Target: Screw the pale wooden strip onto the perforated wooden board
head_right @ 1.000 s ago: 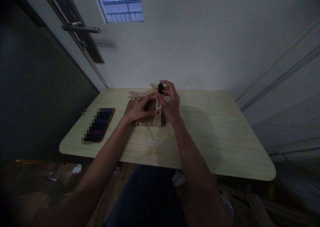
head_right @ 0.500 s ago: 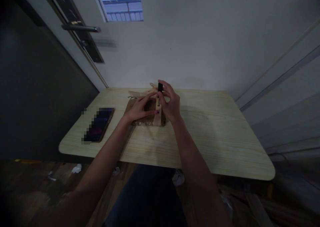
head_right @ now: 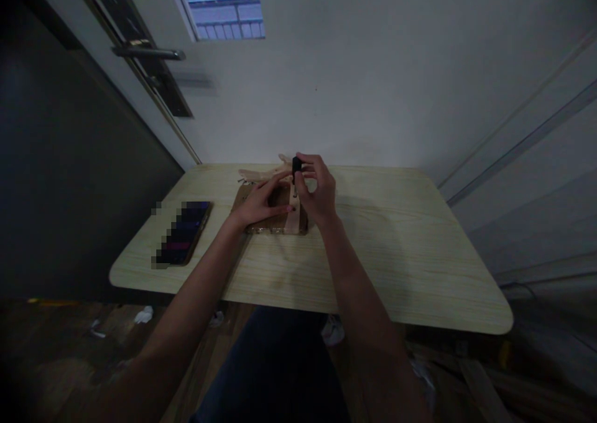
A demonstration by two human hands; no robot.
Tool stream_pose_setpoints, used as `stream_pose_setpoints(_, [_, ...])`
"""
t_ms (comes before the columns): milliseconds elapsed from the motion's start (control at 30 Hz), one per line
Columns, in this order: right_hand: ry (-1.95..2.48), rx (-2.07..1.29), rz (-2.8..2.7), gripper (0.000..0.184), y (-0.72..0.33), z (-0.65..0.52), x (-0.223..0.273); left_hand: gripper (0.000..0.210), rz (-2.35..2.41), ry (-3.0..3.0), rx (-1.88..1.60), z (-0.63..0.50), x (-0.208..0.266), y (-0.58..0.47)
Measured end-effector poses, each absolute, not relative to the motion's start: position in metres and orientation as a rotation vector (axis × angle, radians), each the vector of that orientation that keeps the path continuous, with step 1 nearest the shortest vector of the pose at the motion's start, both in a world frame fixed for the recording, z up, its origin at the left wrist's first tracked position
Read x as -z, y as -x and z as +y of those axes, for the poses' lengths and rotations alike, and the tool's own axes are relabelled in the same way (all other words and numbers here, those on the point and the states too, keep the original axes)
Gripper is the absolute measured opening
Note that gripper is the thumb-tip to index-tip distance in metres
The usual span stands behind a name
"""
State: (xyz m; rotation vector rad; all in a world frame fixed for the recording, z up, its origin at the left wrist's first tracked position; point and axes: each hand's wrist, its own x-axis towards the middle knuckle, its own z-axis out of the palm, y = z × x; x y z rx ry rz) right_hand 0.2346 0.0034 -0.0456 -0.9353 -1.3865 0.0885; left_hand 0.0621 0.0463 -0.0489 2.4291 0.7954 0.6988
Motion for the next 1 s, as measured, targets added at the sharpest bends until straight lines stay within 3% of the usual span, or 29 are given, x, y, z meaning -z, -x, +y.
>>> stream_pose_setpoints(200, [0.909,-0.221,-1.343,0.033,-0.2341,0.0070,0.0459,0.085,0.776,-2.413,-0.711,0.0462,0.0487,-0.0613])
stream_pose_setpoints(500, [1.014,-0.050,-1.378,0.031,-0.2320,0.0035,0.0433,0.085,0.784,-2.430,-0.726,0.0461,0.0494,-0.0609])
stream_pose_setpoints(733, [0.923,-0.208,-1.399,0.036,-0.2300,0.0043,0.0462,0.085,0.779,-2.429,-0.710,0.0459,0.0478,-0.0616])
stream_pose_setpoints(1000, [0.984,-0.023,-1.420,0.031,-0.2351,0.0083,0.0471,0.087,0.776,-2.436,-0.714,0.0484,0.0509,-0.0614])
